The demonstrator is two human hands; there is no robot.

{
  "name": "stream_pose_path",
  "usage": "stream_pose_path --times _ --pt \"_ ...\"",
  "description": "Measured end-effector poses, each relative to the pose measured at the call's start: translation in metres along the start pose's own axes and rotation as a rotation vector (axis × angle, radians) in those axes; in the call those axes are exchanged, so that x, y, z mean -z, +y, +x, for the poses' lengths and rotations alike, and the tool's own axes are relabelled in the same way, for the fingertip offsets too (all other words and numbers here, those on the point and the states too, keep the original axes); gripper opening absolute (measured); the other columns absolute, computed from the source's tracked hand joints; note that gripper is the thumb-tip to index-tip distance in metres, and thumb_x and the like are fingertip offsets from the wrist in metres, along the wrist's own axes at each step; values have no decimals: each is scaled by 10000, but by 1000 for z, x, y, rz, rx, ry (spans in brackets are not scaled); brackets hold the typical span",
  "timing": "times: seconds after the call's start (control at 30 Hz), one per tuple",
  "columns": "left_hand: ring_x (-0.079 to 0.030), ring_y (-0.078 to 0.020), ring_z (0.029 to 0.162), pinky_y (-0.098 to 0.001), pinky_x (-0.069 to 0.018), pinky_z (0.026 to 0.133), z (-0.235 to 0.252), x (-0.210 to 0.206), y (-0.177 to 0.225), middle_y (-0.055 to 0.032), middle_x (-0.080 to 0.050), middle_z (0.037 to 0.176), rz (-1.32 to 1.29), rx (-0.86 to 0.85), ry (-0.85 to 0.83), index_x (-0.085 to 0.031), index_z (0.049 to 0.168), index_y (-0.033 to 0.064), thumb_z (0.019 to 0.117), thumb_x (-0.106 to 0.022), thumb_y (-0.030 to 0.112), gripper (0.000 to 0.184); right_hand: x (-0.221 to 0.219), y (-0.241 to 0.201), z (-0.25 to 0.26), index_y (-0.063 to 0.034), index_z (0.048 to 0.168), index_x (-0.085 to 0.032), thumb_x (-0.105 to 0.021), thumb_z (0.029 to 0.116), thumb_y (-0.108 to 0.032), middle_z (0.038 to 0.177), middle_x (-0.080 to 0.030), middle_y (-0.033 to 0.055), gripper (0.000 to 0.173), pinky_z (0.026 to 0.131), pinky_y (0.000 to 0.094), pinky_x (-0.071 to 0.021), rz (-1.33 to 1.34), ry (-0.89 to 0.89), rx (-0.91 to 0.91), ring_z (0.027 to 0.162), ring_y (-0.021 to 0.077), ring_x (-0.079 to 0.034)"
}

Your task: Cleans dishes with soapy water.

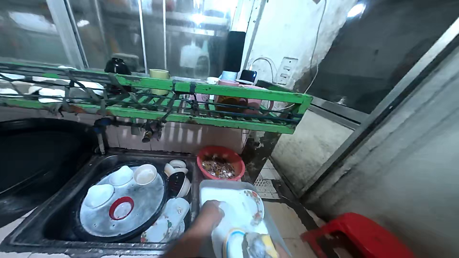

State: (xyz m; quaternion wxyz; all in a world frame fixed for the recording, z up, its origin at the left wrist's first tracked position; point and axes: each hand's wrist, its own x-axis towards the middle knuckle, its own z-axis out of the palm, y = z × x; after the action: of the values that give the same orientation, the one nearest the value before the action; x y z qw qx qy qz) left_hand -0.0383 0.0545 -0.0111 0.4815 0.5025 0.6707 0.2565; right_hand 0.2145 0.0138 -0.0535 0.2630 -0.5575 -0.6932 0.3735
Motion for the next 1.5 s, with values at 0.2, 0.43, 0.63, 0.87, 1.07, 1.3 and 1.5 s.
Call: stream_pose_path --times 0.2,0.43,0.63,0.87,1.07,1.3,1.5 --pt "-630 -250 1156 -439 -564 890 -22 21 8 -161 -564 1400 -596 -94 77 -411 1529 142 834 -511 -132 754 -7 -25 -1 165 1421 -425 -722 821 -121 1249 -609 339 728 1011 491 -508 187 253 -4 1139 354 -634" --pt "-620 -113 1092 -315 -532 932 -76 -41 2 -168 -556 1322 -831 -373 -100 -167 1577 -22 821 -502 7 828 -41 -80 50 140 1424 -455 -775 752 -117 1410 -500 361 788 1124 541 -407 205 425 53 1326 439 -504" --pt "-584 -199 1223 -375 -492 1029 -57 5 20 -173 -555 1413 -830 -267 328 -443 1489 11 1096 -394 171 427 -80 -113 20 205 1332 -502 -787 713 -228 1367 -519 389 808 1115 537 -408 169 267 300 1296 474 -509" --pt "-547 -194 1306 -382 -461 1079 -58 13 18 -132 -525 1483 -917 -179 305 -465 1496 58 1096 -433 214 431 -72 -93 48 171 1300 -563 -799 656 -93 1332 -549 377 735 1091 595 -406 61 308 222 1274 508 -510" --pt "-462 -162 1402 -309 -381 1166 -73 -21 9 -185 -428 1560 -770 -393 232 -371 1538 -19 1087 -367 125 473 -65 -101 59 72 1509 -351 -677 821 20 1332 -581 294 763 1001 515 -511 383 295 -51 1181 343 -617" --pt "-549 -288 1293 -506 -479 1006 -54 2 19 -186 -547 1448 -914 -23 264 -526 1449 57 1121 -192 450 612 3 -113 72 -28 1311 -447 -393 1033 -89 915 -639 23 290 638 283 -591 1000 470 136 745 81 -657" --pt "-682 -311 894 -476 -590 737 -44 14 28 -214 -660 1041 -1369 167 174 -535 1258 -15 1008 -490 48 261 11 -67 55 6 1365 -456 -584 924 -197 1063 -690 104 502 755 324 -612 798 218 53 901 150 -700"
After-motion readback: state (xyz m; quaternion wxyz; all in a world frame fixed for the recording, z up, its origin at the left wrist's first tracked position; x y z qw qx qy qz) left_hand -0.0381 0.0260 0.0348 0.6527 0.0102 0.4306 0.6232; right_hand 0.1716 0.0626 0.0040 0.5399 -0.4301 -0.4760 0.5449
